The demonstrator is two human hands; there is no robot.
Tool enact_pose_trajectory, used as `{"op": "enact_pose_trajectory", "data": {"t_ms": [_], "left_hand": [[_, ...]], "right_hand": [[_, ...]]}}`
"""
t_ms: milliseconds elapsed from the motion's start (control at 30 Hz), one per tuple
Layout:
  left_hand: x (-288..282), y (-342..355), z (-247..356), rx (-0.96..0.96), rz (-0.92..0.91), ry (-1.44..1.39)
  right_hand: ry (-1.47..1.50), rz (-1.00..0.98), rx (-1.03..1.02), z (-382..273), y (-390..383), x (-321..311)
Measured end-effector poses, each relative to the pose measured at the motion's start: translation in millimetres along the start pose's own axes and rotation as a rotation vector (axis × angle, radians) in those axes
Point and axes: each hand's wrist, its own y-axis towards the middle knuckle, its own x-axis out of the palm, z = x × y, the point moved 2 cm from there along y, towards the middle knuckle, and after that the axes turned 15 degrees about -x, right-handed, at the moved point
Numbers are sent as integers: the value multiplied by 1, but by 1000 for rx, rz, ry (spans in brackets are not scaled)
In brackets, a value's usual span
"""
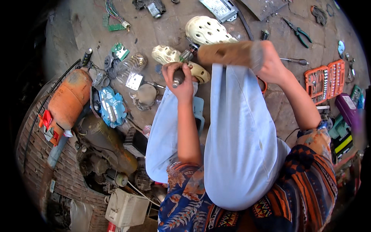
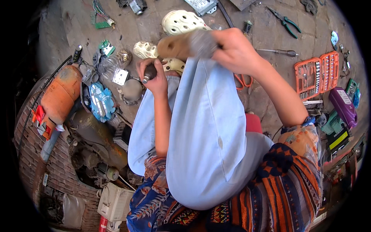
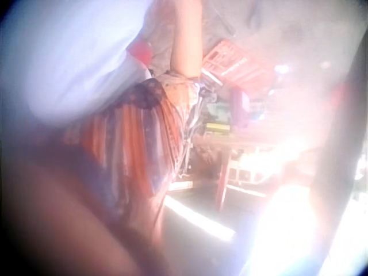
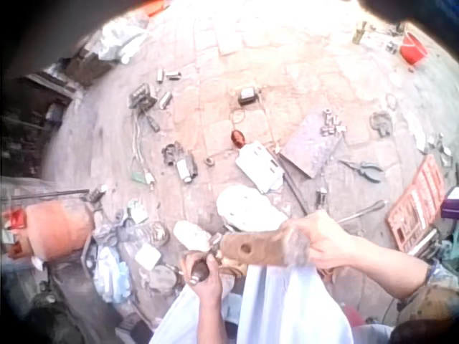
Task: The person sits on the floor and uses a hammer to repeatedly strike a small cylindrical electronic component held in the left hand. The person continues striking the component throughout the clip, occasionally adjusting its position.
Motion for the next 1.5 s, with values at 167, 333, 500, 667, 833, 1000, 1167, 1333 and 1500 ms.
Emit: {"op": "enact_pose_trajectory", "data": {"t_ms": [167,333,500,667,833,1000,1167,1333,1500], "left_hand": [[11,-12,3,128,31,117],[15,-14,-5,40,41,14],[20,-7,4,75,54,94],[34,-7,14,101,44,160],[56,-9,18,165,71,333],[55,-13,16,160,92,325],[50,-8,20,130,47,273],[53,-3,21,103,59,298],[46,0,23,134,9,282]], "right_hand": [[3,251,246,-12,-25,-28],[-5,271,319,-4,-50,-31],[87,255,391,-2,-63,-24],[81,222,382,-2,-63,-20],[29,178,362,-6,-57,-21],[-27,144,280,-12,-50,-20],[-171,107,64,-22,-45,-20],[-91,-84,-48,-20,-29,-11],[-126,1,-46,-2,-5,-11]]}}
